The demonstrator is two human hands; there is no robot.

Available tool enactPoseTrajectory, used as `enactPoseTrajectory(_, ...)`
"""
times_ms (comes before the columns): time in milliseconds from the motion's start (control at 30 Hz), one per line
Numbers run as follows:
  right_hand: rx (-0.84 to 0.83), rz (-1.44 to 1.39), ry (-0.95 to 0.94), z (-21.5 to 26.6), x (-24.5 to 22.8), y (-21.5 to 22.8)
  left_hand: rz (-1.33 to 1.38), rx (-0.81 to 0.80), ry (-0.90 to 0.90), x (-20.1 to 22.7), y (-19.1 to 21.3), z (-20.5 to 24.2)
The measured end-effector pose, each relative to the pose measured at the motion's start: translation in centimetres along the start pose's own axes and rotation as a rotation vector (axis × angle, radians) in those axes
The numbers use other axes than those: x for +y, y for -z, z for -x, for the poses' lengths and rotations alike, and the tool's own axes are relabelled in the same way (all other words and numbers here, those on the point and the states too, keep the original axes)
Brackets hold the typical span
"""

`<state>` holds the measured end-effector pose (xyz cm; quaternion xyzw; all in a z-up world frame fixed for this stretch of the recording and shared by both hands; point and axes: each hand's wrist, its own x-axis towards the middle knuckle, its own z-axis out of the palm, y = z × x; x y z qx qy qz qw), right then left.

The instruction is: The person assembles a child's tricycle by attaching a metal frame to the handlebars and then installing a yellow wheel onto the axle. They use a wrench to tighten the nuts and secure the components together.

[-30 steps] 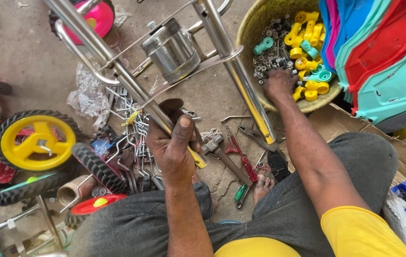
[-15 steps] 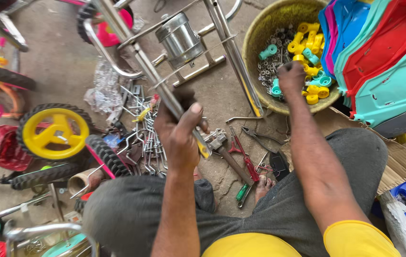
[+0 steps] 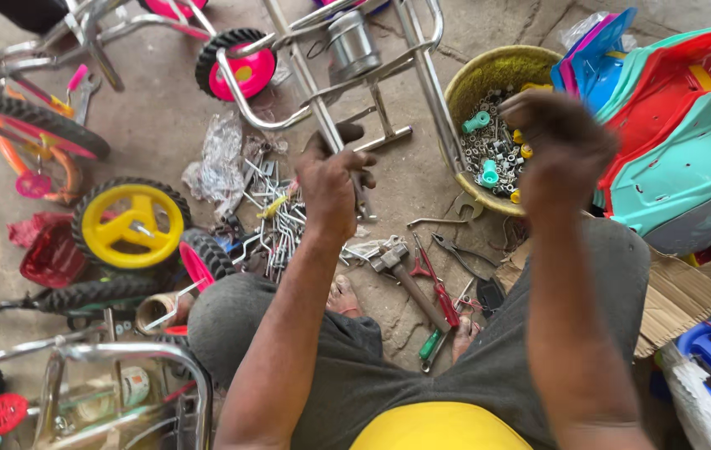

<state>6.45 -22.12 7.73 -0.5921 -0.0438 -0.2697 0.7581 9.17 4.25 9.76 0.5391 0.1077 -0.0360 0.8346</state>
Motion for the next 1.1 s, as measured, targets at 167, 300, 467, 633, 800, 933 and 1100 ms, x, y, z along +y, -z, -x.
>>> enactPoseTrajectory(167,-0.028,-0.002,-0.242,3.1,-0.6,-12.0,0.06,-0.075,0.027,0.4,0.0,-1.2)
enactPoseTrajectory(300,0.208,-0.157,-0.212,1.6,2.3,-16.4,0.026,-0.054,-0.024,-0.6,-0.5,-0.9)
enactPoseTrajectory(467,0.24,-0.076,-0.181,1.3,4.5,-16.7,-0.081,0.054,-0.053,-2.1,-0.8,0.4)
enactPoseTrajectory(633,0.294,-0.113,-0.223,1.5,5.2,-15.9,0.029,0.005,-0.094,-3.0,-1.0,0.8)
enactPoseTrajectory(800,0.27,-0.098,-0.204,2.0,5.3,-15.6,-0.029,0.016,-0.077,-3.0,-0.9,1.6)
enactPoseTrajectory(933,0.22,0.115,-0.062,2.4,5.5,-15.5,-0.081,0.053,-0.056,-2.9,-1.0,2.1)
enactPoseTrajectory(1100,0.166,0.049,0.01,2.6,5.6,-15.0,-0.046,0.045,0.015,-3.2,-1.5,2.2)
